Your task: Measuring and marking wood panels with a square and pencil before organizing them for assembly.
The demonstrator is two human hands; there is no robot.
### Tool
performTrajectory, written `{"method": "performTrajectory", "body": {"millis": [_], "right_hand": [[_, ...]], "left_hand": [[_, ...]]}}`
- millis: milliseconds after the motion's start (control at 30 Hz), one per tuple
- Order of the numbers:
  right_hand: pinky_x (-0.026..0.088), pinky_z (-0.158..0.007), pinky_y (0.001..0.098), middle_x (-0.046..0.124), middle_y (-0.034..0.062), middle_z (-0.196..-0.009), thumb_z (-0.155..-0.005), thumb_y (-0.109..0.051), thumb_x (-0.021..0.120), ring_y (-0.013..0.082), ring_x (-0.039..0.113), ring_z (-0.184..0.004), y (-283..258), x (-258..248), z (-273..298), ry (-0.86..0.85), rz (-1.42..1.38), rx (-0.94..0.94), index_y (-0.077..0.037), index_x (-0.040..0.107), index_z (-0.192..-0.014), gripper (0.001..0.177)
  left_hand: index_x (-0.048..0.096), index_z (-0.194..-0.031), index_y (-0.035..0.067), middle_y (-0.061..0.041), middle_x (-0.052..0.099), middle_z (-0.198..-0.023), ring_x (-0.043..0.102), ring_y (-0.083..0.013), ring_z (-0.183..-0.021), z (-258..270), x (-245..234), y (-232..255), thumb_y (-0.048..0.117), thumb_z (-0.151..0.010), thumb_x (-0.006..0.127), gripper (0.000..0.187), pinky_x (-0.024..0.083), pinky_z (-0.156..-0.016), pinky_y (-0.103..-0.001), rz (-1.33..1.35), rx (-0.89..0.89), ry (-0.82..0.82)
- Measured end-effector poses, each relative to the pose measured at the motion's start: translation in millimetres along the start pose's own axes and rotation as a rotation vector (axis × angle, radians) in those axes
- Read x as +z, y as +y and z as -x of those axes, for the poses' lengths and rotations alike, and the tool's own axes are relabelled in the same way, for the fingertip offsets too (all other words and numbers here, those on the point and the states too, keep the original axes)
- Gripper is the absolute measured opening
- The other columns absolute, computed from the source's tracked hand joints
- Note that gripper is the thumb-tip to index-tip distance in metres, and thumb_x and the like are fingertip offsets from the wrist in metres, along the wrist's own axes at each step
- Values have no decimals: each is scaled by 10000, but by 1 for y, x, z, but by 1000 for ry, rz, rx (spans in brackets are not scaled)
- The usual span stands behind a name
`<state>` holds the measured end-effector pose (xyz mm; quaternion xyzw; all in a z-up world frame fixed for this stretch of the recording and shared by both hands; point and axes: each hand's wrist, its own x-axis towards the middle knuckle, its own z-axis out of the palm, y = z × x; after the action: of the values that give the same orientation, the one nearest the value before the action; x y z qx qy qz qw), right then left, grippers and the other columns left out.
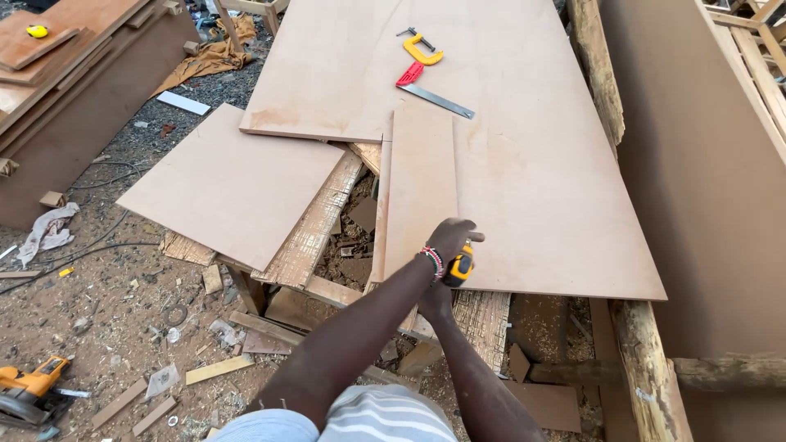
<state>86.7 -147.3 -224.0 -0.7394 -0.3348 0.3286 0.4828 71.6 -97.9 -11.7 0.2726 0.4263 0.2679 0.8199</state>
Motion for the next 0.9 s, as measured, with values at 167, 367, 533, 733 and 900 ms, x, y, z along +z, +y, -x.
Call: {"method": "performTrajectory", "body": {"millis": [167, 367, 533, 733, 900], "right_hand": [[532, -923, 434, 731, 103, -1021, -1007, -295, 591, 303, 724, -937, -38, -14, 17, -65, -155, 101, -122, 697, -1156, 252], [526, -816, 433, 700, 58, -772, -1033, -558, 540, 274, 739, -849, -91, -38, 55, -138, 82, 86, -199, 615, -1076, 369], [521, -803, 429, 706, 85, -738, -1024, -550, 544, 287, 736, -840, -95, -36, 60, -143, 127, 78, -197, 600, -1018, 357], [512, -748, 431, 674, 132, -716, -1046, -453, 553, 327, 692, -792, -103, -37, 68, -123, 79, 65, -139, 592, -968, 326], [502, -668, 366, 608, 88, -672, -1041, -410, 579, 249, 638, -678, -112, -38, 61, -102, -14, 81, -124, 578, -905, 317]], "left_hand": [[487, -1508, 157, -134, 743, -1206, 665, -343, -1228, 59, 1, 58, 349, -878, 596, 668, 507, -1092, -486, -1513, 309, -223], [779, -1118, 146, -109, 779, -1019, 759, -324, -1022, -63, -33, 47, 386, -798, 615, 432, 597, -862, -516, -1935, 331, -39], [742, -1170, 75, -151, 759, -1131, 707, -349, -1154, -33, -46, 79, 428, -795, 593, 536, 569, -948, -517, -1679, 198, 32], [768, -1089, -26, -251, 763, -1096, 709, -433, -1123, -68, -115, 45, 148, -897, 455, 406, 565, -981, -526, -2027, 379, -254], [834, -989, 184, -143, 801, -997, 741, -375, -1056, -67, -146, 20, 147, -944, 411, 427, 581, -979, -489, -2077, 483, -476]]}}
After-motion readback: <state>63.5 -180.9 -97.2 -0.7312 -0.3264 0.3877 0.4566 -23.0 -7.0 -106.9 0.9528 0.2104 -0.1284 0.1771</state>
